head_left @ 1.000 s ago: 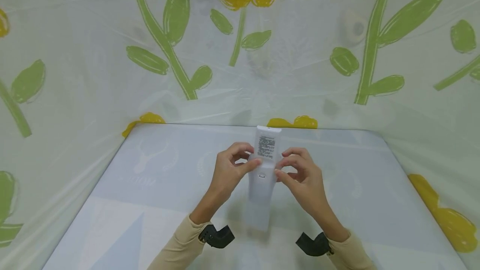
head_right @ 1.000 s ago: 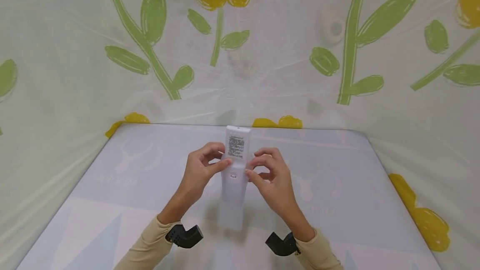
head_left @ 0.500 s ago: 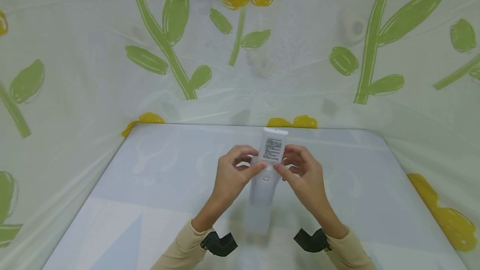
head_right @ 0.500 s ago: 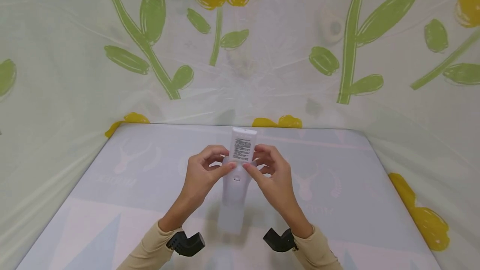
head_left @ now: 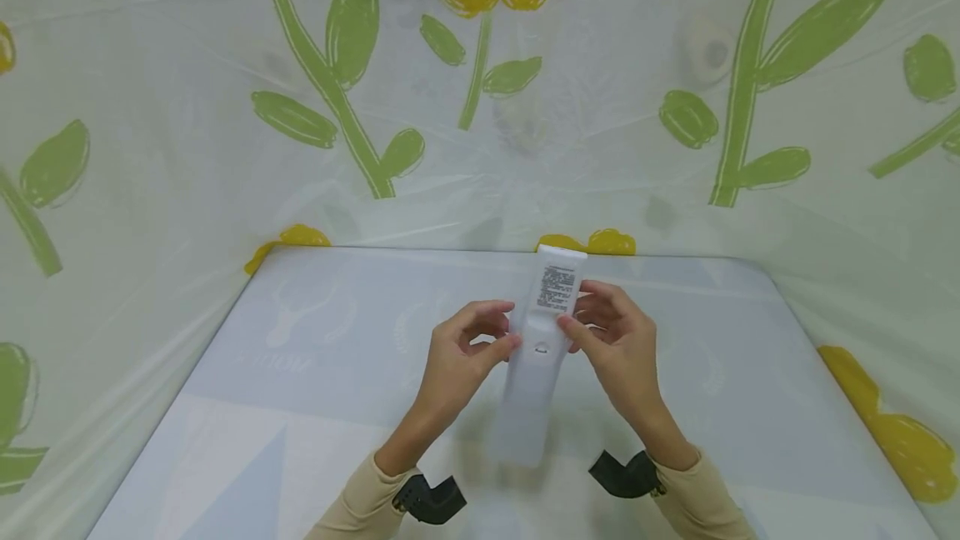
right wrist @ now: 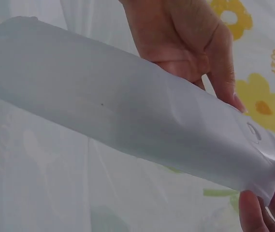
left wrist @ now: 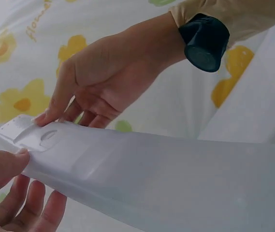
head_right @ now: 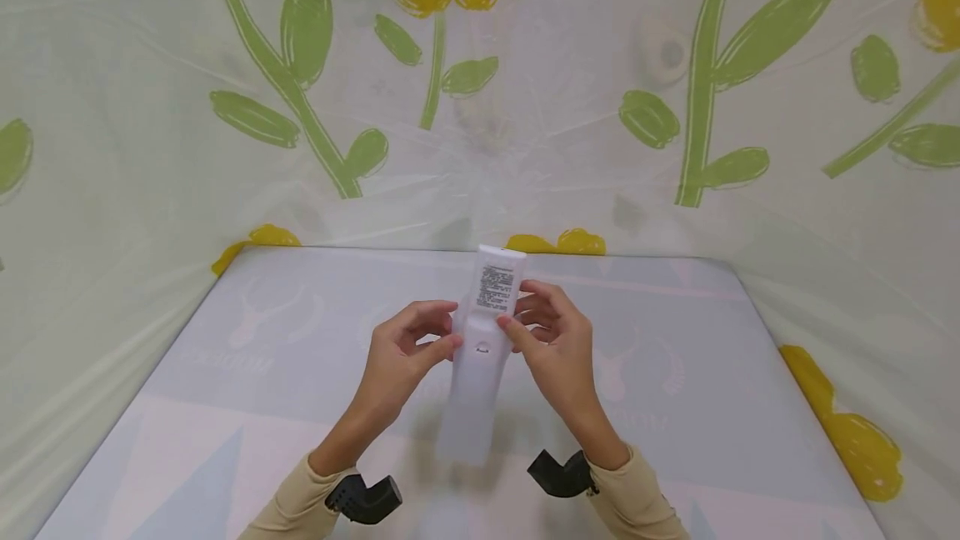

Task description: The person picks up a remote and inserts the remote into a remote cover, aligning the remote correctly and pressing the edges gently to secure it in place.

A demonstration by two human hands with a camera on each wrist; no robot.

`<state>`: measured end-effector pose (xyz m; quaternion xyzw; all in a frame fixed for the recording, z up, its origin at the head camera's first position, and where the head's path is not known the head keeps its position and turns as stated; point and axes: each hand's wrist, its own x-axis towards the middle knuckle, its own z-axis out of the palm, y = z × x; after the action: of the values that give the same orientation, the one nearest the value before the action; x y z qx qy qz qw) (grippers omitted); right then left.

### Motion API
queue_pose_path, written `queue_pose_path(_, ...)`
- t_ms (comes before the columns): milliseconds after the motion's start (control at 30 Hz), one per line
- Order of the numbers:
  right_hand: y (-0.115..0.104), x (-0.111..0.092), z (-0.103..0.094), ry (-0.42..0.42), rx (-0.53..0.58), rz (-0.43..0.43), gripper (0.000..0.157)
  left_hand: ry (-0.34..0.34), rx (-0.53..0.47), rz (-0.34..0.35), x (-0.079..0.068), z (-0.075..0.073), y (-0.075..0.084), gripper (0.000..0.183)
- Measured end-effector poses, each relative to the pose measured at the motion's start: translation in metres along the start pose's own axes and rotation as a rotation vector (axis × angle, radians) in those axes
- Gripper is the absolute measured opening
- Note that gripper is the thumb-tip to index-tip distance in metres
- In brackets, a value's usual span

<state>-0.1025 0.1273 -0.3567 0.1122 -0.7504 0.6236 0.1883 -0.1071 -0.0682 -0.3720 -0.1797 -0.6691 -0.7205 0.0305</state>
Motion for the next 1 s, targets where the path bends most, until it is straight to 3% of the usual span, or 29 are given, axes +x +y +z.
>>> queue_pose_path(300,0.000,0.001,-0.003,-0.077,-0.114,-0.108,0.044,0.060,0.041,0.015,0.002,0.003,0.003,0.019)
queue_pose_path(567,-0.005,0.004,-0.009,-0.143,-0.140,-0.180,0.046,0.063,0.049,-0.014,0.002,0.006,0.005,0.018)
queue_pose_path(833,-0.005,0.008,-0.015,-0.246,-0.170,-0.158,0.040,0.085,0.013,-0.059,0.004,0.007,0.007,0.019)
queue_pose_path(1000,-0.003,0.010,-0.016,-0.261,-0.149,-0.145,0.040,0.082,0.008,-0.050,0.005,0.004,0.006,0.019)
